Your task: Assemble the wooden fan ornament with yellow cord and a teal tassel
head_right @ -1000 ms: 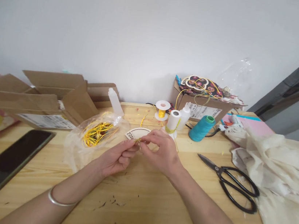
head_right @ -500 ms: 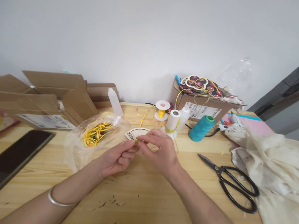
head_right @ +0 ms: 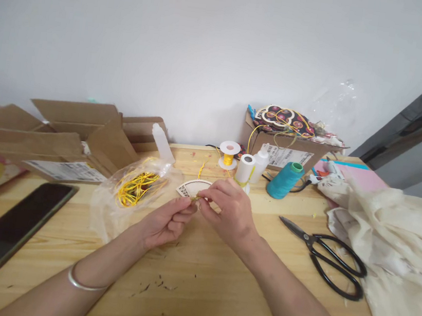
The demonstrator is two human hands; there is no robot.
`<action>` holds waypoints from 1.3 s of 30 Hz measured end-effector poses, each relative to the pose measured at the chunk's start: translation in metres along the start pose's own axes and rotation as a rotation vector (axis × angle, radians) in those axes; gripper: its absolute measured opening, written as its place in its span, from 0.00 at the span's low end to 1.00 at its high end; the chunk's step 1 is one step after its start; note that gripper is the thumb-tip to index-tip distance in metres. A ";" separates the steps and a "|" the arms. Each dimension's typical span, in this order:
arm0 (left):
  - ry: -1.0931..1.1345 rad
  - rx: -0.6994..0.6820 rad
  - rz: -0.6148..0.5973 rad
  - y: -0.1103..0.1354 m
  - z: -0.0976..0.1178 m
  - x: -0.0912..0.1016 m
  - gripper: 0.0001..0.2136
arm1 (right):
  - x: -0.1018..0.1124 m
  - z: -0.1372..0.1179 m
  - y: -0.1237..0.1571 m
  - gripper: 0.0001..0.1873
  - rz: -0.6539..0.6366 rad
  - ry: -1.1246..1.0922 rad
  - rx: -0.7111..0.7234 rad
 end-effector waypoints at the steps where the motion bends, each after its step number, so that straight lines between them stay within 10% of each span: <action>1: -0.001 -0.004 -0.001 0.000 0.000 0.000 0.11 | 0.001 -0.001 0.000 0.05 0.002 0.008 0.008; 23: -0.204 -0.209 0.093 0.000 0.012 0.000 0.11 | 0.018 0.002 -0.006 0.08 0.067 -0.017 -0.075; 39: -0.327 -0.448 0.246 0.001 0.028 0.009 0.09 | -0.005 -0.017 0.001 0.09 -0.060 0.285 0.223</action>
Point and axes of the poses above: each hand's wrist, its own y-axis away from the middle knuckle, its own x-axis out of the back of the hand, z = x × y, the point moved 10 cm from there along -y, towards the middle knuckle, and after that the axes turned 13 degrees about z, right-handed, at the moved point
